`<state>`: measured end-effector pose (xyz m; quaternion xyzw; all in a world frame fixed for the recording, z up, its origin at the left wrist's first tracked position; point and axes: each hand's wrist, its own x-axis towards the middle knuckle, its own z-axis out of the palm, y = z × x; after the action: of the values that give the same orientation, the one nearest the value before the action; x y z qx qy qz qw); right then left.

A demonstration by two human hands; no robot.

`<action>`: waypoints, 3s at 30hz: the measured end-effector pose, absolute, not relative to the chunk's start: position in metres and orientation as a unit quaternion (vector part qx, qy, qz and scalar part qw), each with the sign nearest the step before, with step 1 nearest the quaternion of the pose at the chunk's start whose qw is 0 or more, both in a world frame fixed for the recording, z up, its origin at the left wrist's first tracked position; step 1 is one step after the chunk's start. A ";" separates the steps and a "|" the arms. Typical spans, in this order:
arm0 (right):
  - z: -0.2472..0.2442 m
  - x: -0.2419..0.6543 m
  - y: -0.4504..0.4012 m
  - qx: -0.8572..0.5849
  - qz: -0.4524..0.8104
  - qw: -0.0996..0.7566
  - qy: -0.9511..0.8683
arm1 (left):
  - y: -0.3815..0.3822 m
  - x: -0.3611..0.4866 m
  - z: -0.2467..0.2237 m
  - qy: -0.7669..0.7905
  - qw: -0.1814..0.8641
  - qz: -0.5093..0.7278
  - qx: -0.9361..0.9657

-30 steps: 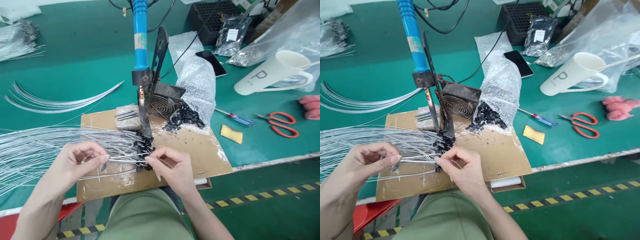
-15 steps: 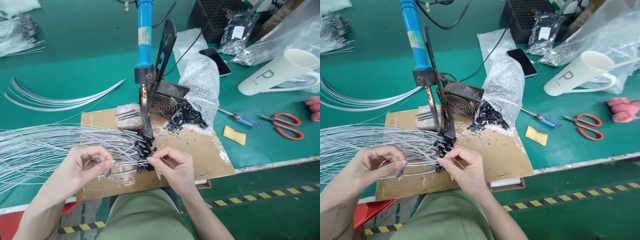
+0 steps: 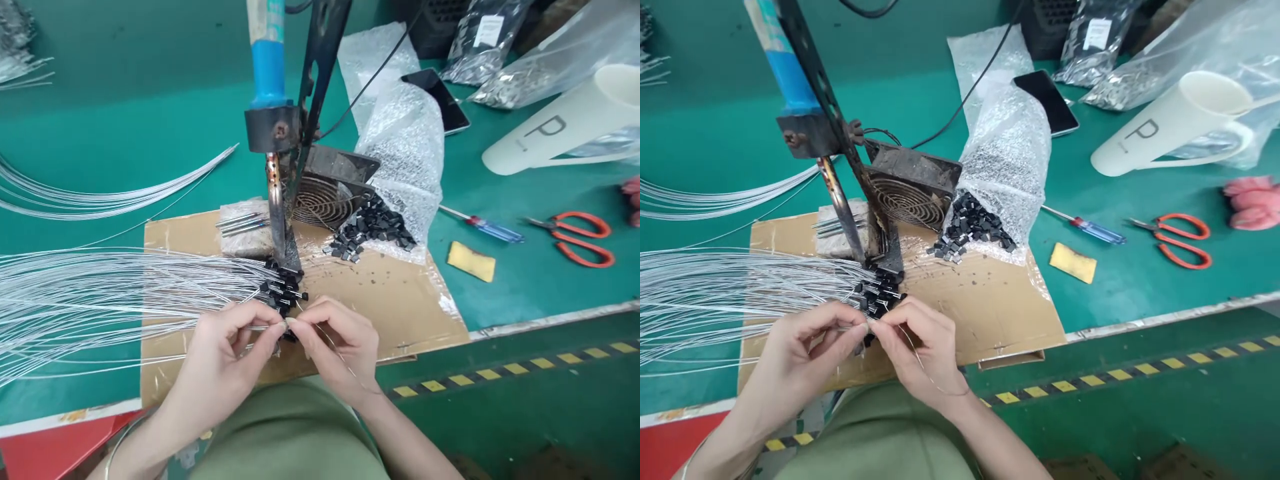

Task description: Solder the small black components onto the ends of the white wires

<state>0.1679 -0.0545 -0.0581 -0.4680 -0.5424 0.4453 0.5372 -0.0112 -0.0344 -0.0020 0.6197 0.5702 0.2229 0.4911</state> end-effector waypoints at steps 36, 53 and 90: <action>-0.049 0.157 -0.045 -0.391 0.714 0.536 -0.223 | -0.031 -0.001 0.007 0.641 0.524 0.300 0.475; -0.047 0.163 -0.040 -0.385 0.764 0.490 -0.167 | -0.035 -0.002 0.002 0.618 0.528 0.288 0.507; -0.052 0.154 -0.043 -0.410 0.707 0.539 -0.206 | -0.039 0.020 -0.006 0.654 0.446 0.419 0.446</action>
<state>0.1543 -0.0428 -0.0516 -0.4101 -0.2058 0.7065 0.5387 0.0199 -0.0388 -0.0062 0.4460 0.6535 0.4189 0.4456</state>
